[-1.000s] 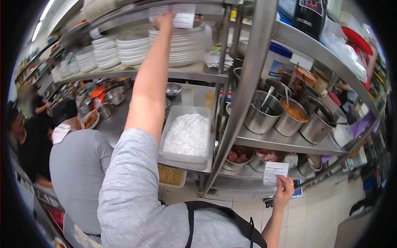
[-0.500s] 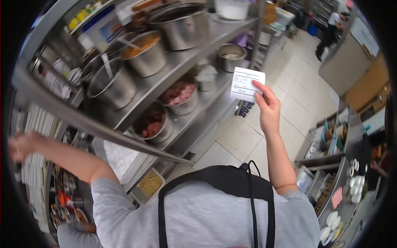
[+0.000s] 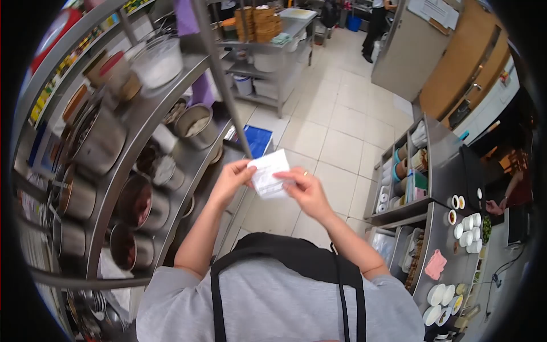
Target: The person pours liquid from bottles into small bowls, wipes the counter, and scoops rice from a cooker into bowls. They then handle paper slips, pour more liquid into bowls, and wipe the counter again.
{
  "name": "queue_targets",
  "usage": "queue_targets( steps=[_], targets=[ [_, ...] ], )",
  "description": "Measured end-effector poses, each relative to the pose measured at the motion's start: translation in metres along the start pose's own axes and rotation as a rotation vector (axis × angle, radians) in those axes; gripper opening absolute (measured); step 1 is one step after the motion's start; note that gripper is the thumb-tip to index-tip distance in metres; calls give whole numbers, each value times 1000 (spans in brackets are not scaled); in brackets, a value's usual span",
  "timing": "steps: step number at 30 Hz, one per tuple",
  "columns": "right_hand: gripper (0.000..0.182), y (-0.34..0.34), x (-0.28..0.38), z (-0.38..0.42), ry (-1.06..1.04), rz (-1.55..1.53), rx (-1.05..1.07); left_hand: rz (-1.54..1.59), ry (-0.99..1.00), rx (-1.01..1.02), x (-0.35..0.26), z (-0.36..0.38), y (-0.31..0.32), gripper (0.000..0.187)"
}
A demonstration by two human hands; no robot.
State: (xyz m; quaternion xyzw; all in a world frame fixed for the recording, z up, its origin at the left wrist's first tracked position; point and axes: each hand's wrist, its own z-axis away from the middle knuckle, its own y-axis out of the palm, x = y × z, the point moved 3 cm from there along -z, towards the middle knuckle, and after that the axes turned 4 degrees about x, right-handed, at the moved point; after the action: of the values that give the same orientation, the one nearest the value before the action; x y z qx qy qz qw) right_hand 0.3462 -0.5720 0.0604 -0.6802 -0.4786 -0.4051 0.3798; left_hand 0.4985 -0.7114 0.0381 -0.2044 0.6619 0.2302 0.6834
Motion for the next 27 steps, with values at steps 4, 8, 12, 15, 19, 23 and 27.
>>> queue_targets(
  steps=[4,8,12,15,19,23,27],
  targets=[
    [27,-48,-40,-31,58,67,52,112,-54,-23,6,-72,18,19],
    [28,-92,-96,-87,27,211,15,22,14,-10,25,-157,0,10],
    [25,-134,-121,-159,38,342,19,80,-5,31,33,-260,-17,9],
    [25,-182,-135,-210,16,455,-51,134,-54,160,25,-344,-13,11],
    [23,-257,-161,-251,78,554,-208,51,-42,313,12,-458,17,11],
    [26,-350,-208,-265,171,565,-361,28,-36,417,36,-572,48,14],
    [29,-452,-240,-295,263,669,-512,-64,-143,396,92,-683,51,15]
  ],
)
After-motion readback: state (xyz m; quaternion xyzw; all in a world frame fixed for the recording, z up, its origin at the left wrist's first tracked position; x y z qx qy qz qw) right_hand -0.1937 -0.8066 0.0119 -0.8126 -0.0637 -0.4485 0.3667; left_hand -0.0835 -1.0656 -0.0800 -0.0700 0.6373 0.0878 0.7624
